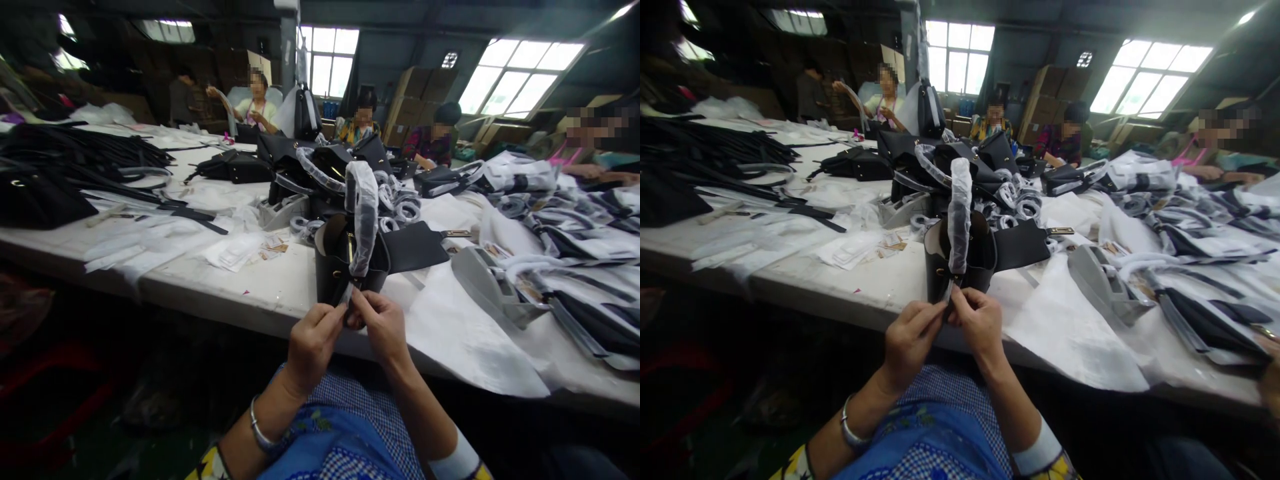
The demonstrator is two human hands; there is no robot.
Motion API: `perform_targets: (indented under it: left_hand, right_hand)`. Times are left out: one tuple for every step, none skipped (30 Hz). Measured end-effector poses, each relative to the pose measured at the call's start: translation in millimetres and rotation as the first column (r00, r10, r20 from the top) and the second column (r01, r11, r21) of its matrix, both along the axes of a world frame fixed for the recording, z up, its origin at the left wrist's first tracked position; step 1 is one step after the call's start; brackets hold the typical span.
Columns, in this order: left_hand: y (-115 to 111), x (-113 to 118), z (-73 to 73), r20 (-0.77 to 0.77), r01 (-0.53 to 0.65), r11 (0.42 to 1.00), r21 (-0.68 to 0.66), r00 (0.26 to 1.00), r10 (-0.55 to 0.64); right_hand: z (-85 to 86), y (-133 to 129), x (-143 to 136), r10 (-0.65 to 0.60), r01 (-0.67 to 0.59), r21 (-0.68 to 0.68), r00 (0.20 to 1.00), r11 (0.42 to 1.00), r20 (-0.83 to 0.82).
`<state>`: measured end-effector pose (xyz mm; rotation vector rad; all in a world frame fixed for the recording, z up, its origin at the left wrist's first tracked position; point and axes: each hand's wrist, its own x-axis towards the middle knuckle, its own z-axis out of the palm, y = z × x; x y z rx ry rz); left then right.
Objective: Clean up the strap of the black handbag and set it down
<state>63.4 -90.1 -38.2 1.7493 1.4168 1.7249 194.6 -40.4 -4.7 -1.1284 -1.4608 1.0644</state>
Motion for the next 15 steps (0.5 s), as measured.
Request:
perform_targets:
  left_hand:
    - [0,-3,-1.2,-0.072,0.009,1.0,0.026,0.997,-0.007]
    - [0,-6,-2.5,-0.145,0.01,0.998,0.061,0.989,-0.001]
    - [1,-8,-3.8,-0.218,0.003,0.994,0.106,0.976,0.02]
    - [1,-10,-5.2,-0.288,-0.007,0.988,0.155,0.956,0.051]
    - [0,-12,-6.5,-0.349,-0.017,0.979,0.205,0.933,0.09]
    - [0,-13,-8.0,-0.402,-0.019,0.968,0.252,0.907,0.123]
    - [-1,-15,-9.8,-0.441,-0.014,0.956,0.291,0.885,0.147]
    - [-3,-16,-11.9,-0.466,0.0,0.949,0.314,0.871,0.154]
    - [-6,-17,-14.4,-0.476,0.017,0.948,0.319,0.867,0.144]
    - [-10,-19,-17.2,-0.473,0.035,0.949,0.312,0.873,0.123]
    - [-14,-20,-20.0,-0.466,0.06,0.953,0.298,0.88,0.091]
    - [-20,-23,-22.6,-0.467,0.095,0.956,0.277,0.883,0.047]
    - [-27,-26,-24.5,-0.475,0.142,0.956,0.256,0.88,-0.003]
    - [-33,-29,-25.4,-0.482,0.192,0.952,0.237,0.874,-0.056]
    - [-38,-33,-24.9,-0.474,0.225,0.949,0.222,0.875,-0.096]
  right_hand:
    - [0.3,-1,-1,0.026,-0.026,-0.006,1.0,1.0,-0.014]
    - [0.7,-2,-1,0.051,-0.051,-0.008,0.999,0.999,-0.018]
    - [1.1,-3,-2,0.069,-0.069,-0.006,0.998,0.998,-0.008]
    - [1.4,-4,-3,0.075,-0.075,0.0,0.997,0.997,0.015]
    - [1.7,-5,-4,0.071,-0.071,0.006,0.996,0.997,0.047]
    - [1.8,-6,-5,0.057,-0.058,0.009,0.995,0.998,0.081]
    - [1.7,-6,-6,0.04,-0.041,0.01,0.993,0.999,0.112]
    - [1.3,-7,-7,0.028,-0.029,0.008,0.991,1.0,0.13]
    - [0.7,-6,-7,0.026,-0.026,0.004,0.99,1.0,0.136]
    - [-0.2,-6,-6,0.032,-0.032,-0.006,0.991,0.999,0.131]
    - [-1.2,-5,-6,0.042,-0.04,-0.02,0.992,0.999,0.116]
    - [-2.4,-4,-5,0.049,-0.045,-0.037,0.995,0.998,0.092]
    - [-3.5,-3,-4,0.052,-0.048,-0.057,0.997,0.997,0.063]
    - [-4.4,-2,-4,0.051,-0.049,-0.077,0.998,0.996,0.033]
    - [-5.0,-1,-4,0.049,-0.048,-0.093,0.999,0.994,0.006]
